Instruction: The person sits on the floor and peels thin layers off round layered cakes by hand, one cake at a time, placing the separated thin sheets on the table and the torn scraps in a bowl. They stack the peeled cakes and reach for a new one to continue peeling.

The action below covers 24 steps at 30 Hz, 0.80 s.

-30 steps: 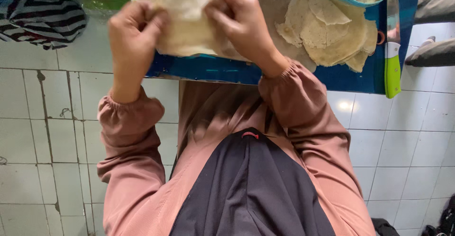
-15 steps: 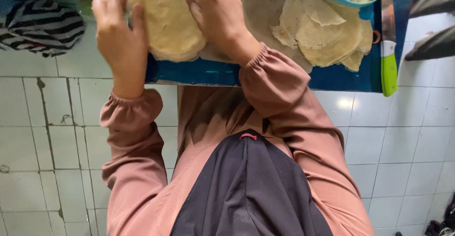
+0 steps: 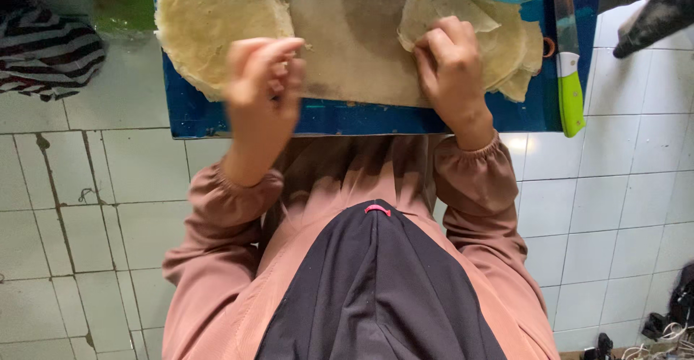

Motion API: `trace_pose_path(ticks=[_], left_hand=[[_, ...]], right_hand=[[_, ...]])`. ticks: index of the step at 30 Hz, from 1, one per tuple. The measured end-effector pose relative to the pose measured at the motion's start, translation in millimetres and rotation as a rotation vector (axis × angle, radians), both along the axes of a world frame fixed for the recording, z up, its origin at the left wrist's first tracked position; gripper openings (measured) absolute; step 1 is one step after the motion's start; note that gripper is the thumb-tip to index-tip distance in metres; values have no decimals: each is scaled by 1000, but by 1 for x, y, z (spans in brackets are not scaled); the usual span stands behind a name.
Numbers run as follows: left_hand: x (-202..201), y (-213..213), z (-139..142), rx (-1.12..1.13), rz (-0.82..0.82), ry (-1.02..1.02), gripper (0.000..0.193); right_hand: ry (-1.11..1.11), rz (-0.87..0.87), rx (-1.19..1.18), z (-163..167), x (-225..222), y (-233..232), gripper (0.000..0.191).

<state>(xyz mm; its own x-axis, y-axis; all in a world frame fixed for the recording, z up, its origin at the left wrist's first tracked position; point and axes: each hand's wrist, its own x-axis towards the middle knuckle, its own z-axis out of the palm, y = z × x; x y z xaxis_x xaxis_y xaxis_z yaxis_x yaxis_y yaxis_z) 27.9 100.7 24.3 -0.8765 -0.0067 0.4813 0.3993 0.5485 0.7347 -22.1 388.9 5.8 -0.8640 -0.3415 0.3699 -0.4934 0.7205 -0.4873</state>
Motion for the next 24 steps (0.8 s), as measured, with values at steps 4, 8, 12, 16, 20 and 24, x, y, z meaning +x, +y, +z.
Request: trace_pose_path(ticks=[4, 8, 12, 16, 20, 24], left_hand=[[-22, 42, -1, 167, -198, -82, 32], [-44, 54, -12, 335, -461, -67, 46], [-49, 60, -24, 652, -613, -624, 22], [-36, 48, -23, 614, -461, -587, 16], [-28, 31, -9, 402, -318, -449, 11], [-32, 7, 9, 496, -355, -428, 11]], right_hand=[[-300, 25, -531, -2, -1, 6, 6], [-773, 214, -1296, 11, 4, 13, 7], [-927, 194, -1498, 9, -3, 3, 13], [-1015, 97, -1547, -3, -9, -6, 27], [-913, 124, -1333, -11, -19, -18, 17], [-940, 193, -1295, -2, -30, -37, 13]])
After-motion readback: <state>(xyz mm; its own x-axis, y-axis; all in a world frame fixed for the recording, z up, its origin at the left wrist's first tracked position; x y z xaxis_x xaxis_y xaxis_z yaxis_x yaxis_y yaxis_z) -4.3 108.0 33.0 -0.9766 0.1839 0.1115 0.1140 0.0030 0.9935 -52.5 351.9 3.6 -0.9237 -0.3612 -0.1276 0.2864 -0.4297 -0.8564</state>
